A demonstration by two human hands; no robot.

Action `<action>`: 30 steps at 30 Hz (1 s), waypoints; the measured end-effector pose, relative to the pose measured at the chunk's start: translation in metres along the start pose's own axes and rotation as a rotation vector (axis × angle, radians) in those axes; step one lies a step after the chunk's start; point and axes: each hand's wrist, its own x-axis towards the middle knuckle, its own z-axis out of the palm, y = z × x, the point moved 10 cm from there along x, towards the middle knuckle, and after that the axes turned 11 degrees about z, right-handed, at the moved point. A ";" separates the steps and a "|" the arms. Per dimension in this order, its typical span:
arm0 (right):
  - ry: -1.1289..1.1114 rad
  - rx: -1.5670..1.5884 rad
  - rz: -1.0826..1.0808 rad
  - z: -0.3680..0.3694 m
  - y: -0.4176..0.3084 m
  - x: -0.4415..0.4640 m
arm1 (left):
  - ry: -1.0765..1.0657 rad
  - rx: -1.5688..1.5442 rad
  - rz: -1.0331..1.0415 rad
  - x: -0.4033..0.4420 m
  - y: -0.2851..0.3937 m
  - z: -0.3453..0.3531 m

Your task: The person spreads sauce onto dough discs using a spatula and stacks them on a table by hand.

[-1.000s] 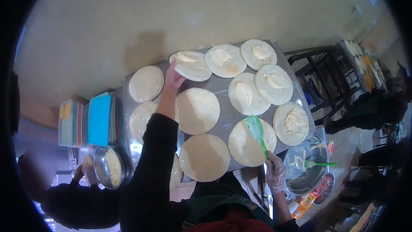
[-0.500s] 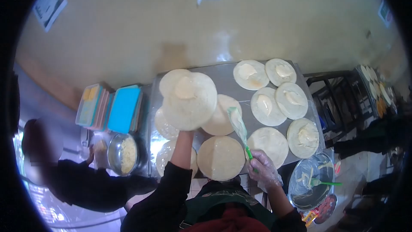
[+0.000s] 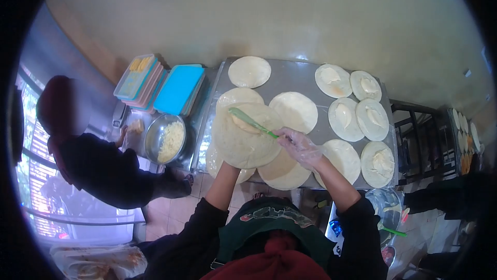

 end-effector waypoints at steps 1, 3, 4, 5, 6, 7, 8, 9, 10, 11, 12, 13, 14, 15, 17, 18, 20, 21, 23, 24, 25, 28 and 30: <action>-0.009 -0.002 -0.001 0.006 -0.002 -0.004 | 0.005 -0.002 -0.002 -0.002 0.003 -0.001; -0.054 -0.029 -0.110 0.021 -0.015 -0.019 | 0.012 -0.006 -0.009 0.005 0.003 0.004; -0.061 -0.030 -0.108 0.028 -0.010 -0.028 | 0.016 -0.009 -0.014 0.004 0.005 0.005; 0.054 -0.266 -0.266 0.029 -0.018 -0.045 | 0.021 -0.012 -0.020 0.006 0.005 0.005; 0.172 -0.499 -0.424 0.033 -0.025 -0.063 | 0.024 -0.014 -0.026 0.005 0.011 0.001; 0.166 -0.499 -0.423 0.033 -0.023 -0.075 | 0.027 -0.017 -0.032 0.001 0.015 -0.002; 0.211 -0.645 -0.318 0.027 -0.015 -0.082 | 0.029 -0.021 -0.038 0.004 0.020 -0.004; 0.256 -0.790 -0.211 0.018 -0.005 -0.086 | 0.030 -0.026 -0.043 -0.004 0.027 -0.007; 0.251 -0.792 -0.211 0.013 0.004 -0.084 | 0.032 -0.031 -0.049 0.000 0.024 -0.005; 0.382 -0.816 -0.244 -0.002 0.004 -0.083 | 0.033 -0.036 -0.056 0.000 0.027 -0.007; 0.517 -0.839 -0.274 -0.014 0.001 -0.086 | 0.030 -0.042 -0.065 -0.008 0.030 -0.007; 0.520 -0.840 -0.271 -0.013 0.004 -0.087 | 0.024 -0.049 -0.075 -0.007 0.027 -0.005; 0.561 -0.750 -0.306 -0.015 -0.007 -0.094 | 0.021 -0.054 -0.085 -0.011 0.021 0.000; 0.600 -0.659 -0.340 -0.014 -0.016 -0.099 | 0.018 -0.058 -0.095 -0.021 0.019 0.002; 0.516 -0.634 -0.421 0.018 -0.024 -0.106 | 0.008 -0.065 -0.117 -0.027 0.009 0.010; 0.430 -0.609 -0.502 0.037 -0.027 -0.112 | 0.002 -0.069 -0.130 -0.035 0.008 0.013; 0.426 -0.637 -0.454 0.051 -0.003 -0.098 | -0.009 -0.076 -0.160 -0.039 -0.002 0.020; 0.542 -0.674 -0.454 0.038 0.002 -0.091 | -0.014 -0.085 -0.168 -0.041 0.003 0.017; 0.653 -0.710 -0.449 0.014 0.009 -0.076 | -0.015 -0.097 -0.187 -0.047 0.000 0.021; 0.671 -0.713 -0.382 -0.001 0.014 -0.061 | -0.020 -0.099 -0.198 -0.049 0.000 0.023; 0.690 -0.717 -0.317 -0.011 0.019 -0.054 | -0.026 -0.102 -0.209 -0.047 0.000 0.024; 0.808 -0.498 -0.572 -0.024 -0.008 -0.081 | -0.037 -0.114 -0.226 -0.044 -0.001 0.030; 0.603 -0.543 -0.565 0.008 -0.022 -0.111 | -0.033 -0.125 -0.235 -0.043 0.000 0.030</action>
